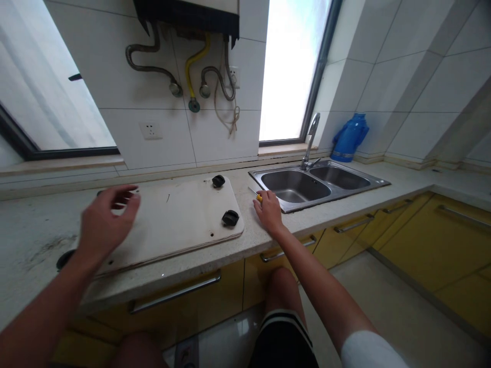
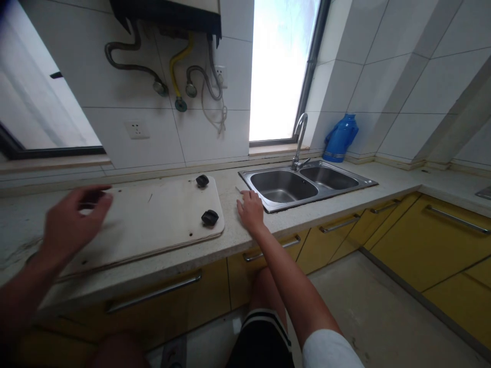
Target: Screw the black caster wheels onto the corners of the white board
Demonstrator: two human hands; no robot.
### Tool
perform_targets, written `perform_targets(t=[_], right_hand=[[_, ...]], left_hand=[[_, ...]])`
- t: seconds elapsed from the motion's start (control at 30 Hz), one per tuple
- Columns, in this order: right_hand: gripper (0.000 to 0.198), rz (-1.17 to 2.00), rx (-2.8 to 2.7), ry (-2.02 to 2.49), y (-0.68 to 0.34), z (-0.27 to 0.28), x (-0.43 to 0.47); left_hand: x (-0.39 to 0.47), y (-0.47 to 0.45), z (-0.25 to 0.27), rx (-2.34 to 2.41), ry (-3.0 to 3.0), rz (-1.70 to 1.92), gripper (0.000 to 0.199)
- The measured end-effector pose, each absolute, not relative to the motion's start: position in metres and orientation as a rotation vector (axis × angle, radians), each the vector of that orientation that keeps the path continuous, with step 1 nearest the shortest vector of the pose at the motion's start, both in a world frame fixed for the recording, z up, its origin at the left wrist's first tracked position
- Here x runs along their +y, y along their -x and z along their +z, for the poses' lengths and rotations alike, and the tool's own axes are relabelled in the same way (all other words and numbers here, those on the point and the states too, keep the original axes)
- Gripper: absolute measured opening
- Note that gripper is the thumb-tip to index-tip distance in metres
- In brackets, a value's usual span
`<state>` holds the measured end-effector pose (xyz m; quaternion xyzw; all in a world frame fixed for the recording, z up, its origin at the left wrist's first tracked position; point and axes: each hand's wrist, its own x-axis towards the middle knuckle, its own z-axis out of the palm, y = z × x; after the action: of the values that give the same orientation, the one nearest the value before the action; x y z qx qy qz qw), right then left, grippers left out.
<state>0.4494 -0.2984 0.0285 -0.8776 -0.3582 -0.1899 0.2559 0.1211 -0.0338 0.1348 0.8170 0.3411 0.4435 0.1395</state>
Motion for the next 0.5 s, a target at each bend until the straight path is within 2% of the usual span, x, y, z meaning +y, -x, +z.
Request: perform_targets(t=[0.13,0.2,0.27,0.4,0.5], right_hand=[[0.037,-0.454,-1.249,2.311,-0.446,0.026,-0.294],[0.040,-0.434,-1.340,2.294,-0.447,0.026,-0.288],[0.047,-0.417,-1.423,2.282,-0.449,0.028,-0.279],[0.060,-0.390,-1.564,2.279,-0.458,0.038,-0.254],[0.054,-0.409,-1.578,2.307,-0.465,0.044,-0.235]], left_hand=[[0.035,-0.059,0.150,1.463,-2.228,1.012,0.038],[0.060,-0.035,0.142,1.518,-2.101,0.915,0.051],[0.077,-0.020,0.127,1.444,-1.930,0.882,0.065],[0.095,-0.012,0.092,1.215,-1.564,0.806,0.078],[0.102,-0.013,0.075,1.118,-1.652,0.779,0.086]])
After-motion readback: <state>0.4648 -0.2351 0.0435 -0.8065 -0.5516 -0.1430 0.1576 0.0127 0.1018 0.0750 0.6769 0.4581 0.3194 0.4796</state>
